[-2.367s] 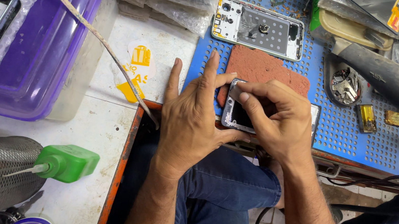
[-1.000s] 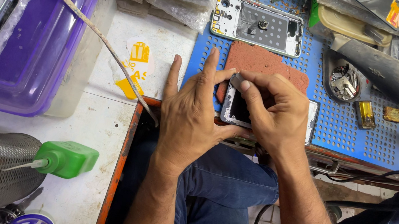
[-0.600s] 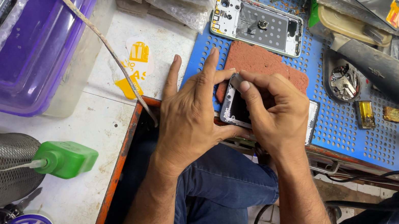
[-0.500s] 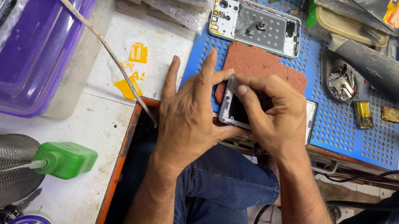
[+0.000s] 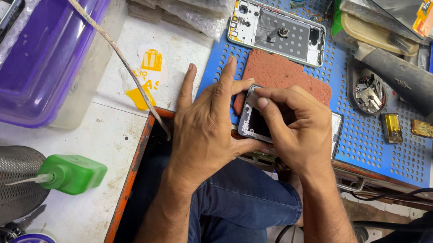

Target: The person cleans the edges of a disassembled mobile phone with a cotton swab, then applies adhesive tape along the frame. They continue cleaning and applying adhesive to different sections of the phone's chassis.

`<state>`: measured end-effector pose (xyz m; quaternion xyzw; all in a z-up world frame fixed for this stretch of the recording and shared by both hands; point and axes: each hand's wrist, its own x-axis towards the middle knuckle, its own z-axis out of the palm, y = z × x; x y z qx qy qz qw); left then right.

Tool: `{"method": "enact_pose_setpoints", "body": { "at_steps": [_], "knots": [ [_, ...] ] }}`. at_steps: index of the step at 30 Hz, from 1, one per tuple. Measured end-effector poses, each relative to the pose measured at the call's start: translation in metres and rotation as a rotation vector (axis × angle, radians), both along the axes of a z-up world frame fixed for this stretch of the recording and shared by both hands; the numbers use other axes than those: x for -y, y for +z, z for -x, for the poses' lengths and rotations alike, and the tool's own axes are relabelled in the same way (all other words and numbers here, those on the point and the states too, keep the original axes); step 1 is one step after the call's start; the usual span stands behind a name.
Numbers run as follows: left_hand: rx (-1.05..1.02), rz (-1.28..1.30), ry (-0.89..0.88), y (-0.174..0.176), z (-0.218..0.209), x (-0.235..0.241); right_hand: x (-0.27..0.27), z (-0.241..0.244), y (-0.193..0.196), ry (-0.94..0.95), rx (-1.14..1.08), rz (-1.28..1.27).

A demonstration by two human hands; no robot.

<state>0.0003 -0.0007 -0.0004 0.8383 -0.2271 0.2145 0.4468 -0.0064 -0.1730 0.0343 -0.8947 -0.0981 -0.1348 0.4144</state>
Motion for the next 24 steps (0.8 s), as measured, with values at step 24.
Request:
{"method": "enact_pose_setpoints", "body": {
  "at_steps": [24],
  "knots": [
    [-0.006, -0.081, -0.018, 0.003, 0.002, -0.003, 0.006, 0.01, 0.0, -0.124, 0.009, -0.429]
  ]
}}
